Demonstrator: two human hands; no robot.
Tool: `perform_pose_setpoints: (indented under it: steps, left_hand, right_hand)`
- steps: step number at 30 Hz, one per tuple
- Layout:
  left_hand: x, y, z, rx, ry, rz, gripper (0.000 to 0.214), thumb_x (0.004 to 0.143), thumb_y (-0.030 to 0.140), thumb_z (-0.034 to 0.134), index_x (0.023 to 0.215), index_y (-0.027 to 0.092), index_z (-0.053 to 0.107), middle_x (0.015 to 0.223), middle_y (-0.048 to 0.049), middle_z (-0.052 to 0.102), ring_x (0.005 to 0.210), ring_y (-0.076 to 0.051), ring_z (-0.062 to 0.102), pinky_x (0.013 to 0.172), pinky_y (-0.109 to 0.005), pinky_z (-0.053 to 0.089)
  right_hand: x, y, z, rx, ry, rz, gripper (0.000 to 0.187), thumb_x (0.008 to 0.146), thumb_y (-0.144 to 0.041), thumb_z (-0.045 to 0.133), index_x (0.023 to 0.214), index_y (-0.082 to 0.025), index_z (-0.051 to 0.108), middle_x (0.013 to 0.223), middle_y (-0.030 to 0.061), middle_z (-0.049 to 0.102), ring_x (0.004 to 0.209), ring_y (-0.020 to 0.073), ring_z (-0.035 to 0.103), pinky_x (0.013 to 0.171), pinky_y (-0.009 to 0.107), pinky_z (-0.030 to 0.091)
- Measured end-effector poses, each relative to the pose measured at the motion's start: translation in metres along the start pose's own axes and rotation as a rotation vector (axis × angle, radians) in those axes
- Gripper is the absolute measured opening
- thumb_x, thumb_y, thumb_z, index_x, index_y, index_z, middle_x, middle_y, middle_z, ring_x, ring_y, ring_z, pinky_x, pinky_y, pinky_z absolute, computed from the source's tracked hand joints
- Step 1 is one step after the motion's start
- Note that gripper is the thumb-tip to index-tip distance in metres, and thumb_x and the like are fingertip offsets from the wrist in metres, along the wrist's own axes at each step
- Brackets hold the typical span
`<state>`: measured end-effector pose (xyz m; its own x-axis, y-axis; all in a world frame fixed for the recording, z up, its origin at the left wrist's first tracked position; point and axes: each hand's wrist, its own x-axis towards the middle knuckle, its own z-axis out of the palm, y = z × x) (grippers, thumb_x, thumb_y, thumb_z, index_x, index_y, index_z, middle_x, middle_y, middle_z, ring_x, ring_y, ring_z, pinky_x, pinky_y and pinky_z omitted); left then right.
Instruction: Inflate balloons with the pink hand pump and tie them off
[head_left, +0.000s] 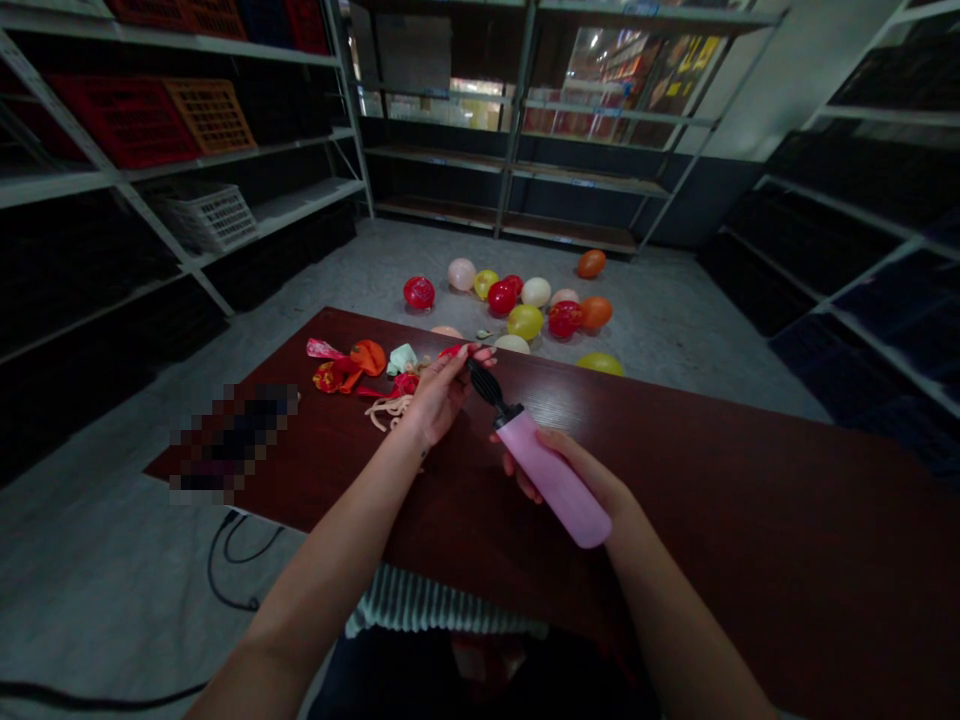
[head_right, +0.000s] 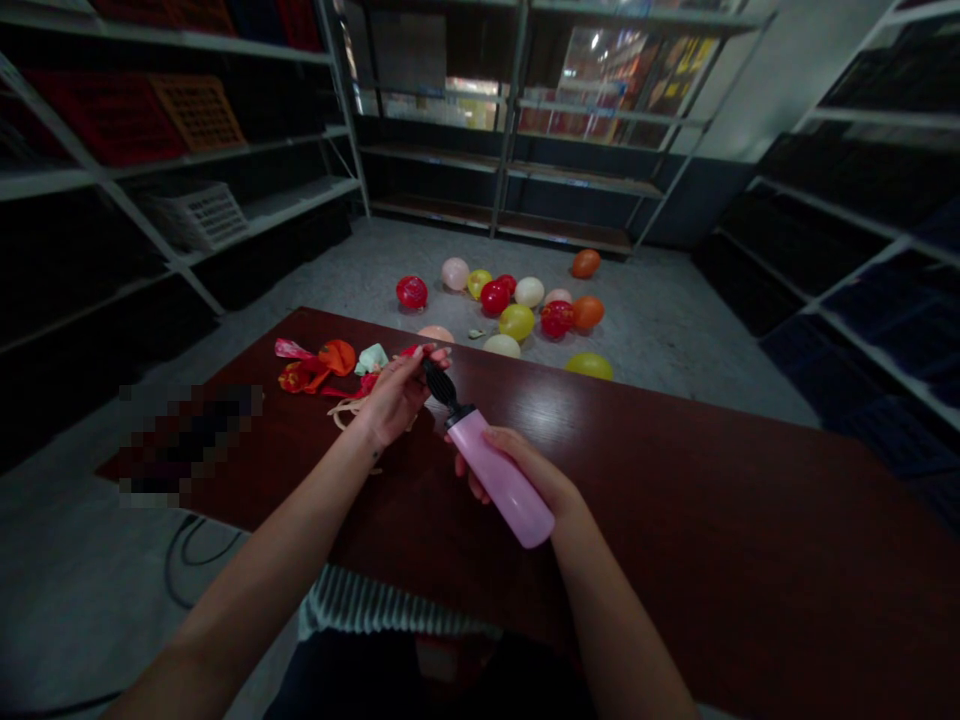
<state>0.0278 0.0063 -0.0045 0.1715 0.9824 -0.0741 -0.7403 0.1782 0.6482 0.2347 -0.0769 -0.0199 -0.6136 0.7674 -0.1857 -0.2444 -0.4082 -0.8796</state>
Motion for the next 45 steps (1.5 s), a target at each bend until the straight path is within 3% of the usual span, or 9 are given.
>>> perform_pose_setpoints:
  steps: [11, 15, 18, 21, 26, 30, 38, 42, 45]
  left_hand:
    - [-0.008, -0.011, 0.001, 0.144, -0.139, -0.123, 0.024, 0.095, 0.035, 0.069, 0.106, 0.015, 0.075, 0.113, -0.0146, 0.076, 0.097, -0.021, 0.073, 0.075, -0.025, 0.055]
    - [-0.008, -0.004, 0.002, 0.036, -0.196, -0.216, 0.027, 0.095, 0.037, 0.067, 0.105, 0.013, 0.074, 0.120, -0.0158, 0.072, 0.107, -0.025, 0.070, 0.083, -0.031, 0.055]
    - [-0.011, 0.004, 0.009, -0.123, -0.177, -0.283, 0.037, 0.096, 0.047, 0.064, 0.102, 0.012, 0.073, 0.093, -0.0109, 0.073, 0.088, -0.023, 0.071, 0.081, -0.035, 0.057]
    - [-0.015, 0.011, 0.017, -0.170, -0.104, -0.284, 0.042, 0.093, 0.055, 0.066, 0.092, 0.013, 0.071, 0.057, 0.0025, 0.049, 0.052, -0.013, 0.055, 0.060, -0.029, 0.054]
    - [-0.015, 0.012, 0.022, -0.112, 0.030, -0.175, 0.053, 0.086, 0.060, 0.072, 0.064, 0.016, 0.053, 0.047, 0.0090, 0.025, 0.037, -0.006, 0.029, 0.040, -0.021, 0.031]
    - [-0.009, 0.020, 0.033, -0.065, 0.131, -0.042, 0.053, 0.092, 0.055, 0.068, 0.061, 0.017, 0.048, 0.043, 0.0097, 0.023, 0.034, -0.004, 0.023, 0.036, -0.019, 0.022]
    - [0.011, 0.079, 0.074, -0.003, 0.137, 0.225, 0.057, 0.091, 0.056, 0.069, 0.058, 0.019, 0.040, 0.043, 0.0092, 0.023, 0.033, -0.005, 0.020, 0.035, -0.020, 0.018]
    - [0.021, 0.109, 0.083, -0.046, 0.103, 0.304, 0.065, 0.092, 0.053, 0.067, 0.055, 0.020, 0.026, 0.043, 0.0081, 0.021, 0.033, -0.006, 0.020, 0.035, -0.023, 0.017]
    - [0.028, 0.112, 0.081, -0.074, 0.101, 0.330, 0.064, 0.095, 0.051, 0.064, 0.055, 0.020, 0.025, 0.043, 0.0078, 0.021, 0.034, -0.006, 0.020, 0.036, -0.023, 0.017]
  right_hand:
    - [0.003, 0.004, -0.003, 0.135, 0.023, 0.039, 0.055, 0.092, -0.058, 0.057, 0.126, -0.015, 0.063, 0.088, 0.0059, 0.071, 0.059, 0.0116, 0.062, 0.050, 0.022, 0.050]
    - [0.005, 0.004, -0.002, 0.105, 0.014, 0.041, 0.056, 0.092, -0.059, 0.058, 0.126, -0.015, 0.062, 0.087, 0.0058, 0.072, 0.059, 0.0124, 0.064, 0.051, 0.022, 0.051]
    - [0.006, 0.005, 0.002, 0.034, 0.007, 0.068, 0.052, 0.093, -0.059, 0.058, 0.123, -0.016, 0.061, 0.087, 0.0064, 0.073, 0.060, 0.0139, 0.066, 0.053, 0.023, 0.053]
    - [0.007, 0.007, 0.005, -0.027, 0.004, 0.083, 0.046, 0.091, -0.058, 0.062, 0.113, -0.018, 0.060, 0.083, 0.0042, 0.071, 0.060, 0.0155, 0.067, 0.053, 0.026, 0.055]
    - [0.008, 0.005, 0.004, -0.152, -0.020, 0.089, 0.067, 0.075, -0.050, 0.083, 0.127, -0.021, 0.053, 0.093, 0.0010, 0.069, 0.063, 0.0134, 0.067, 0.056, 0.026, 0.054]
    - [0.014, 0.003, 0.002, -0.405, 0.137, 0.057, 0.072, 0.071, -0.041, 0.085, 0.134, -0.023, 0.053, 0.090, -0.0003, 0.070, 0.064, 0.0132, 0.064, 0.059, 0.028, 0.052]
    - [0.020, -0.005, -0.008, -1.014, 0.497, -0.370, 0.054, 0.076, -0.038, 0.077, 0.127, -0.025, 0.064, 0.117, 0.0056, 0.073, 0.104, 0.0259, 0.067, 0.094, 0.042, 0.050]
    - [0.016, -0.007, -0.022, -1.201, 0.674, -0.476, 0.057, 0.079, -0.040, 0.073, 0.133, -0.029, 0.060, 0.130, 0.0074, 0.068, 0.115, 0.0298, 0.066, 0.100, 0.046, 0.049]
    - [0.013, -0.007, -0.034, -1.366, 0.791, -0.502, 0.054, 0.083, -0.039, 0.069, 0.135, -0.028, 0.059, 0.130, 0.0090, 0.069, 0.114, 0.0308, 0.066, 0.096, 0.045, 0.050]
